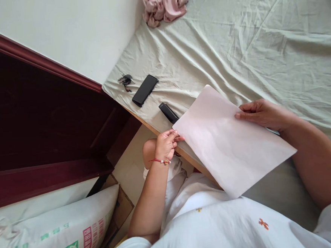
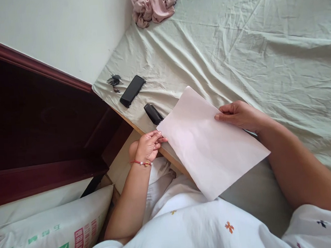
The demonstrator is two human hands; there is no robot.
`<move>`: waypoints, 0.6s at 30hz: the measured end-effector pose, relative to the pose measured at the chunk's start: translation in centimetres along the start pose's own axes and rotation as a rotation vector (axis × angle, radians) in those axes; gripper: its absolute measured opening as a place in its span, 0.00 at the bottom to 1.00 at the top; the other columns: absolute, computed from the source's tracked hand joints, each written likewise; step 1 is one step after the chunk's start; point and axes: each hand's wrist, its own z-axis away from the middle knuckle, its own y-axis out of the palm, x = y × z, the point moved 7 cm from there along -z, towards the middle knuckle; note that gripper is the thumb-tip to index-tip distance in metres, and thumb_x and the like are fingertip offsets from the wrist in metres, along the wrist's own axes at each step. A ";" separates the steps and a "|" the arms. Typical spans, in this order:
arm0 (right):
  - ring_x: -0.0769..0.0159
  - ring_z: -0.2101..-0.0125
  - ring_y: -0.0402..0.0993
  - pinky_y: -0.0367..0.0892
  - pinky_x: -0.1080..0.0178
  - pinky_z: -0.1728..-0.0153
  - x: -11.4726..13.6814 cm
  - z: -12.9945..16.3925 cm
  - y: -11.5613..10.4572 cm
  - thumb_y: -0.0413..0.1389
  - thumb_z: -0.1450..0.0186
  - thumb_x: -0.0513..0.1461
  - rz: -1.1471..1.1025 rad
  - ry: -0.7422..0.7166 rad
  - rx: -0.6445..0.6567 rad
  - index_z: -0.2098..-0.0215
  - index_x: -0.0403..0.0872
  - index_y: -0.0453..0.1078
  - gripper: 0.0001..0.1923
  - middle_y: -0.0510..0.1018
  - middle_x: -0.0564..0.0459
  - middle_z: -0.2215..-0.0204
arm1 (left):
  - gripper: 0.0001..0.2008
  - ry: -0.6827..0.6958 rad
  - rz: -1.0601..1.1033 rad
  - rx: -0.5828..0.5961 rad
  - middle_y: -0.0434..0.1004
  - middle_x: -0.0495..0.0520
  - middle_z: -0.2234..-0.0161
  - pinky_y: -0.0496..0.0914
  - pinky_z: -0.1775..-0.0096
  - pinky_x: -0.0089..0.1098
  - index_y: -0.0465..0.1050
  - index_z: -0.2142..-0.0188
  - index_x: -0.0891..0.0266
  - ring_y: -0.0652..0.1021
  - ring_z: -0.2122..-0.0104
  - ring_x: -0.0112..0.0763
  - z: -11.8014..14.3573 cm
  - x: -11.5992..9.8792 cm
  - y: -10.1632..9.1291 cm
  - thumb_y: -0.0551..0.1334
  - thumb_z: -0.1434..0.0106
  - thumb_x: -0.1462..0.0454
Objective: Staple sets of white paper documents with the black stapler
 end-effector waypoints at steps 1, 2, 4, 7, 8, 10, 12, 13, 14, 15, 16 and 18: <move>0.65 0.72 0.73 0.67 0.67 0.75 0.0 0.1 0.1 0.72 0.44 0.53 -0.013 0.009 0.005 0.68 0.46 0.73 0.22 0.77 0.54 0.71 | 0.19 -0.004 0.014 -0.017 0.72 0.47 0.76 0.47 0.83 0.20 0.70 0.70 0.65 0.82 0.78 0.27 0.0 0.1 0.0 0.78 0.49 0.60; 0.65 0.72 0.73 0.68 0.67 0.75 0.1 0.1 0.1 0.72 0.44 0.53 -0.024 0.010 0.004 0.68 0.46 0.74 0.22 0.78 0.54 0.71 | 0.19 -0.004 0.024 -0.034 0.72 0.47 0.76 0.47 0.83 0.20 0.70 0.71 0.65 0.82 0.78 0.27 0.1 0.1 0.1 0.79 0.50 0.60; 0.66 0.73 0.72 0.66 0.67 0.76 0.2 0.2 0.2 0.72 0.45 0.52 -0.040 0.002 -0.009 0.68 0.46 0.73 0.21 0.77 0.55 0.72 | 0.20 0.011 0.032 -0.066 0.71 0.46 0.78 0.47 0.83 0.21 0.70 0.72 0.65 0.80 0.79 0.27 0.2 0.2 0.2 0.79 0.51 0.59; 0.68 0.75 0.70 0.64 0.68 0.78 0.2 0.3 0.2 0.72 0.45 0.52 -0.048 -0.009 -0.021 0.68 0.46 0.73 0.21 0.76 0.55 0.73 | 0.22 0.042 0.029 -0.117 0.68 0.44 0.81 0.46 0.83 0.22 0.68 0.75 0.64 0.77 0.83 0.25 0.2 0.1 0.4 0.81 0.54 0.58; 0.68 0.74 0.70 0.64 0.68 0.77 0.2 0.2 0.2 0.72 0.44 0.51 -0.045 -0.008 -0.012 0.68 0.46 0.74 0.21 0.76 0.55 0.73 | 0.23 0.053 0.025 -0.131 0.67 0.43 0.82 0.46 0.83 0.22 0.68 0.75 0.64 0.76 0.84 0.24 0.2 0.1 0.4 0.81 0.54 0.58; 0.68 0.74 0.71 0.65 0.67 0.76 0.1 0.2 0.2 0.72 0.43 0.51 -0.029 -0.010 0.002 0.67 0.46 0.74 0.20 0.77 0.55 0.72 | 0.24 0.073 0.021 -0.150 0.67 0.43 0.83 0.46 0.83 0.22 0.67 0.76 0.64 0.75 0.85 0.23 0.3 0.0 0.5 0.81 0.54 0.58; 0.67 0.73 0.72 0.66 0.67 0.75 0.1 0.2 0.1 0.71 0.43 0.52 -0.001 -0.003 -0.001 0.68 0.45 0.74 0.21 0.77 0.54 0.71 | 0.24 0.087 0.020 -0.154 0.68 0.43 0.83 0.46 0.83 0.22 0.67 0.76 0.64 0.75 0.84 0.23 0.3 -0.2 0.5 0.81 0.54 0.57; 0.67 0.72 0.72 0.65 0.66 0.75 0.1 0.1 0.0 0.72 0.44 0.52 0.009 0.002 -0.001 0.69 0.45 0.73 0.21 0.77 0.54 0.72 | 0.23 0.088 0.019 -0.152 0.68 0.43 0.83 0.46 0.83 0.22 0.67 0.76 0.64 0.75 0.84 0.23 0.4 -0.2 0.5 0.81 0.54 0.57; 0.66 0.73 0.72 0.65 0.66 0.74 0.2 0.1 0.0 0.72 0.44 0.52 0.012 0.006 -0.001 0.69 0.45 0.73 0.22 0.77 0.54 0.72 | 0.23 0.088 0.016 -0.148 0.68 0.43 0.83 0.46 0.83 0.22 0.67 0.76 0.64 0.75 0.84 0.23 0.4 -0.2 0.5 0.81 0.54 0.57; 0.66 0.73 0.72 0.66 0.66 0.74 0.2 0.1 0.1 0.72 0.44 0.53 0.006 0.009 0.004 0.69 0.45 0.72 0.22 0.76 0.55 0.72 | 0.23 0.086 0.012 -0.143 0.68 0.43 0.82 0.46 0.83 0.22 0.67 0.76 0.64 0.75 0.84 0.23 0.4 -0.2 0.6 0.81 0.53 0.57; 0.66 0.73 0.72 0.66 0.66 0.74 0.3 0.1 0.2 0.72 0.45 0.53 -0.002 0.010 0.012 0.69 0.45 0.72 0.22 0.76 0.55 0.73 | 0.23 0.084 0.007 -0.138 0.68 0.43 0.82 0.46 0.83 0.22 0.67 0.76 0.63 0.76 0.84 0.24 0.4 -0.2 0.6 0.80 0.53 0.57; 0.67 0.73 0.72 0.66 0.66 0.74 0.4 0.2 0.2 0.72 0.45 0.53 -0.022 0.001 0.013 0.69 0.45 0.73 0.22 0.77 0.55 0.73 | 0.24 0.081 0.001 -0.132 0.69 0.44 0.82 0.47 0.83 0.22 0.66 0.76 0.63 0.76 0.84 0.24 0.4 -0.2 0.6 0.80 0.53 0.57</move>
